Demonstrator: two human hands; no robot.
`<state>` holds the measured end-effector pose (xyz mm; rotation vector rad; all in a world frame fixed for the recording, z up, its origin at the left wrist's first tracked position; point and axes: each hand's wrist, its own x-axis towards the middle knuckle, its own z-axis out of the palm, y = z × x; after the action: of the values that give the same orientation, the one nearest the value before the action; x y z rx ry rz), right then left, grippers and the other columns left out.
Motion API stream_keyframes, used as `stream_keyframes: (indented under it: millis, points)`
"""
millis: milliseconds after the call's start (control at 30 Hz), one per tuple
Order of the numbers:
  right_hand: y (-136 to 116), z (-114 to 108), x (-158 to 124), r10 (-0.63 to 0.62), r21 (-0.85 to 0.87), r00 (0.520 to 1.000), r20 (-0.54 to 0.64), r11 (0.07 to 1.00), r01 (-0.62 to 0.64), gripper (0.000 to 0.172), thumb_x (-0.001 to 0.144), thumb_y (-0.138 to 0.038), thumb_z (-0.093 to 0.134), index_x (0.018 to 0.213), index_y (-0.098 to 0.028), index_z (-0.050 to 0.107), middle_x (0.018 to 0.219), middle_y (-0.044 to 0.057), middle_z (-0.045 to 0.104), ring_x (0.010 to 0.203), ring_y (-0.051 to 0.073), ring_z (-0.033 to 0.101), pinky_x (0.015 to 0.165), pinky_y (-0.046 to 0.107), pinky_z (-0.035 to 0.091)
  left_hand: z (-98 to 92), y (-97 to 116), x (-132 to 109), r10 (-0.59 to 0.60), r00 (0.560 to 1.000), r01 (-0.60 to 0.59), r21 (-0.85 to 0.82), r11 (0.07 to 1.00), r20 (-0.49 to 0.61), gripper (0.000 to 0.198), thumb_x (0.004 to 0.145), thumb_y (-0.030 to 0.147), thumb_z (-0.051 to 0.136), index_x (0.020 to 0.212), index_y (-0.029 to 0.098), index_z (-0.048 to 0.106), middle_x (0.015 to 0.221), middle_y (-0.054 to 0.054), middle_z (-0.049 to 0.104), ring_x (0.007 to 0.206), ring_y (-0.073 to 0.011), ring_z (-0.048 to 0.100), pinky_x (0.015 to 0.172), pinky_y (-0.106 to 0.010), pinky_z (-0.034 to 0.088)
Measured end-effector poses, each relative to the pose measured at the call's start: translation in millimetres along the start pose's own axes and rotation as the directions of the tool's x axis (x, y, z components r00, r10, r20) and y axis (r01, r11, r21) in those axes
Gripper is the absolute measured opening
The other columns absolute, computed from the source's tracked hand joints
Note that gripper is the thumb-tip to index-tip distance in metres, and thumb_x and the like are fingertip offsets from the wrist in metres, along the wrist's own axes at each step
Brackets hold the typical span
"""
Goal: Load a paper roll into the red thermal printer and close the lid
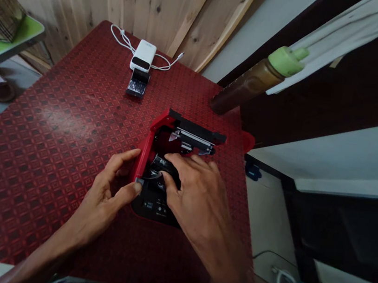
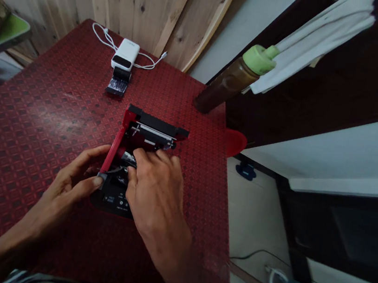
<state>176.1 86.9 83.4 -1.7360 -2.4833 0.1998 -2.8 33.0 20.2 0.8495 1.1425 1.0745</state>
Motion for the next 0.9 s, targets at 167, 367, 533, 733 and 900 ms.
stream_keyframes:
  millis: [167,367,533,733,900]
  points:
    - [0,1,8,-0.048,-0.053,0.999,0.022,0.997,0.049,0.018,0.101,-0.007,0.068,0.107,-0.019,0.08,0.101,0.011,0.086,0.099,0.03,0.078,0.086,0.041,0.051,0.4,-1,0,-0.014,1.0,0.014,-0.008,1.0,0.0,0.067,0.1,0.046,0.077,0.162,0.025,0.062,0.161,-0.012,0.071,0.154,-0.0408,0.062,0.132,-0.062,0.044]
    - [0,5,23,0.02,-0.056,0.985,0.17,0.998,-0.011,0.039,0.093,0.004,0.06,0.114,-0.019,0.082,0.107,0.012,0.087,0.095,0.028,0.08,0.08,0.038,0.052,-0.8,-2,0,-0.007,1.0,0.007,-0.021,1.0,0.001,0.067,0.1,0.047,0.078,0.161,0.026,0.062,0.161,-0.012,0.071,0.155,-0.0408,0.062,0.134,-0.063,0.042]
    - [8,13,27,-0.011,-0.007,0.982,0.189,1.0,0.012,0.043,0.092,0.007,0.055,0.108,-0.021,0.084,0.107,0.01,0.088,0.099,0.027,0.083,0.086,0.038,0.059,-1.3,-1,1,0.001,1.0,-0.001,-0.016,1.0,0.001,0.066,0.101,0.047,0.078,0.161,0.026,0.063,0.161,-0.012,0.071,0.155,-0.0419,0.062,0.133,-0.064,0.043]
    - [30,13,7,-0.142,0.277,0.988,-0.064,0.948,0.155,0.059,0.099,0.007,0.047,0.136,-0.024,0.081,0.138,0.008,0.086,0.13,0.023,0.081,0.116,0.044,0.064,-1.7,0,0,0.0,1.0,0.0,0.013,1.0,0.001,0.066,0.1,0.048,0.077,0.161,0.025,0.064,0.16,-0.013,0.071,0.152,-0.0423,0.064,0.13,-0.065,0.046]
    - [33,-11,-12,-0.318,0.44,0.947,-0.053,0.844,0.308,0.049,0.107,-0.001,0.052,0.14,-0.025,0.079,0.137,0.006,0.086,0.127,0.019,0.082,0.114,0.041,0.067,-1.8,-2,3,0.019,1.0,-0.019,0.038,0.999,0.004,0.065,0.101,0.049,0.076,0.16,0.026,0.064,0.161,-0.012,0.07,0.15,-0.0402,0.065,0.128,-0.062,0.048]
